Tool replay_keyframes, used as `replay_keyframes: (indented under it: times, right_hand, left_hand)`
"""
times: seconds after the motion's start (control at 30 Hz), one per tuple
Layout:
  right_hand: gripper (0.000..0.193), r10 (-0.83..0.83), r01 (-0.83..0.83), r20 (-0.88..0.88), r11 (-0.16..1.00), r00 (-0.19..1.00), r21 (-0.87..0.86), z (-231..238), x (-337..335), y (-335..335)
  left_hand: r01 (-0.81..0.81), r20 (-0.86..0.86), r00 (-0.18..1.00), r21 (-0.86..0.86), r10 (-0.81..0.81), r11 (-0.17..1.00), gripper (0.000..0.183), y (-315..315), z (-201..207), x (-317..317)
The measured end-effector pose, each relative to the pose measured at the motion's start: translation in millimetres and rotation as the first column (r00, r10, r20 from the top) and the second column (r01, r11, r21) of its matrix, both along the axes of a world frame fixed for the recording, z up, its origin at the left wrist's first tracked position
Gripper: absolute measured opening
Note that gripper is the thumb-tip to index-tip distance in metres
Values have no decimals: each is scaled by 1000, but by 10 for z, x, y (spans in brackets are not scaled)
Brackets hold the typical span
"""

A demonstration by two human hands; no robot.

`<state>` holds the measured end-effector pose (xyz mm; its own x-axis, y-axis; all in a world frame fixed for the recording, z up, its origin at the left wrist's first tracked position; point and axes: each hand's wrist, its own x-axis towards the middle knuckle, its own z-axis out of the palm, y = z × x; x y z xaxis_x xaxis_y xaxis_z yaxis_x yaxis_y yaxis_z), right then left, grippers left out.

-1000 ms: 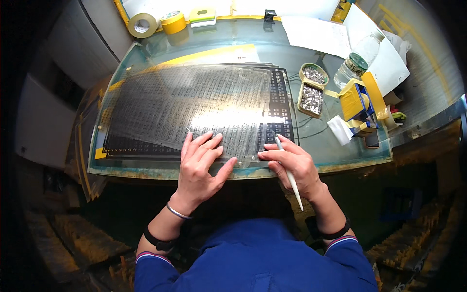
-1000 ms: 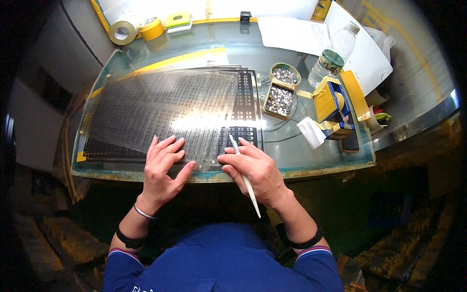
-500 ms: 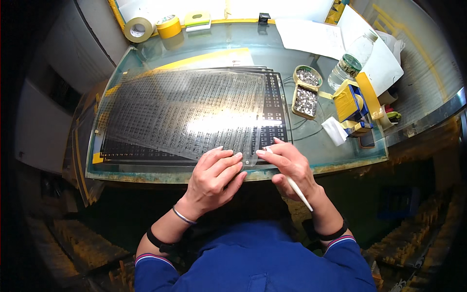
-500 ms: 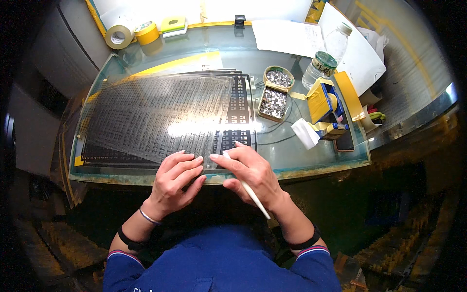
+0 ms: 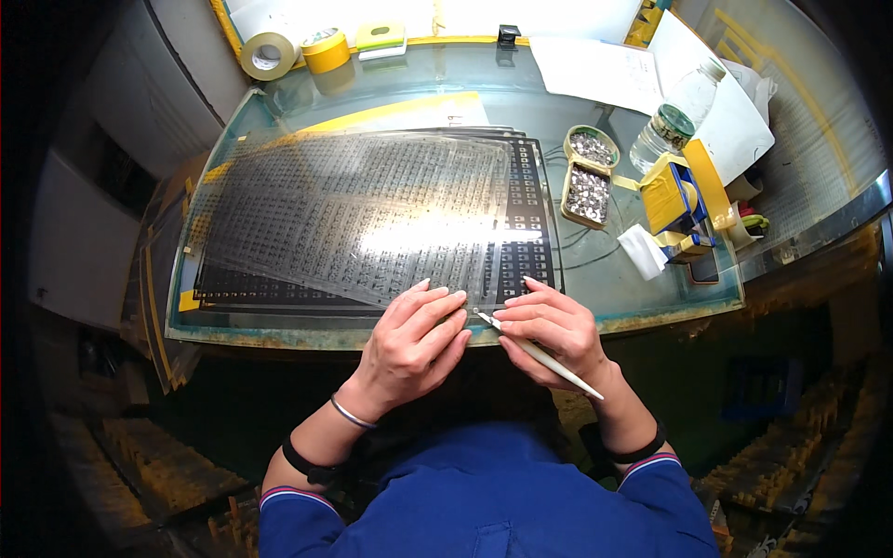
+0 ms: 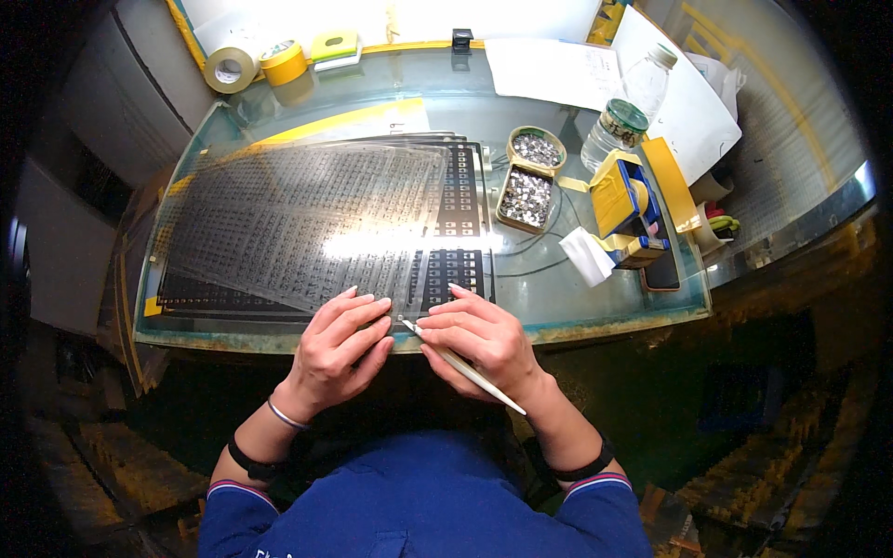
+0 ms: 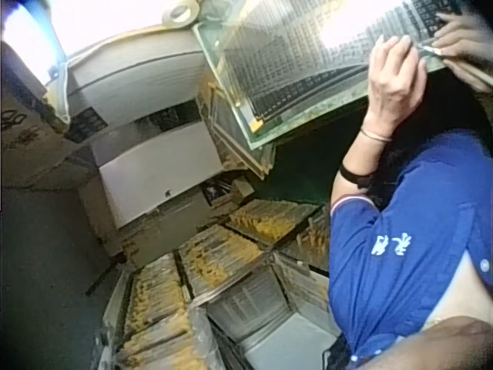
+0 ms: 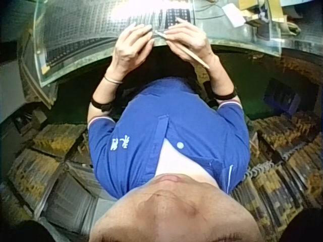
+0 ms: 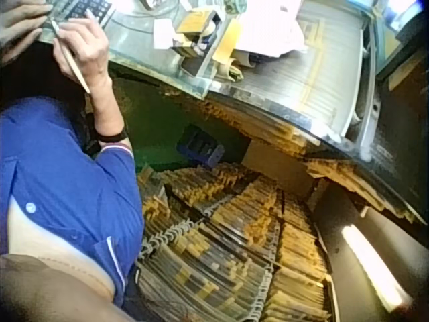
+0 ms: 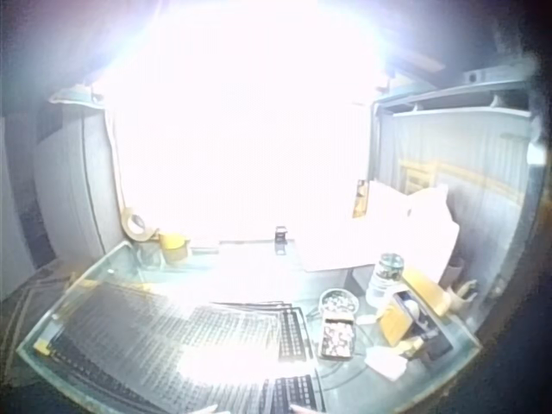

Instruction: Inspecting large metallic sheets and using a scraping tool for adjustments at a fabrication workstation.

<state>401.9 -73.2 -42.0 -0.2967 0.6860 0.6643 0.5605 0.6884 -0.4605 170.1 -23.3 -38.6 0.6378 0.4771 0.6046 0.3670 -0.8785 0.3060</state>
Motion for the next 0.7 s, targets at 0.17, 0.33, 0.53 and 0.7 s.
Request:
replay_keyframes:
  times: [0.17, 0.33, 0.53, 0.7]
  right_hand:
    - [18, 3, -3, -3, 1000, 1000, 11, 13, -17, 11]
    - [18, -9, 8, 17, 998, 1000, 58, -12, -35, 19]
    - [19, -36, 24, 70, 984, 997, 175, -65, -79, 15]
    - [20, -45, 36, 46, 983, 998, 181, -108, -77, -6]
  left_hand:
    - [-15, 4, 1000, -4, 15, 1000, 21, -11, 10, 4]
    - [-11, -4, 1000, 5, 11, 1000, 20, -1, 21, 12]
    - [2, -15, 1000, 41, -1, 999, 20, 1, 3, 42]
    - [-19, 7, 1000, 4, 19, 1000, 19, -21, 28, 60]
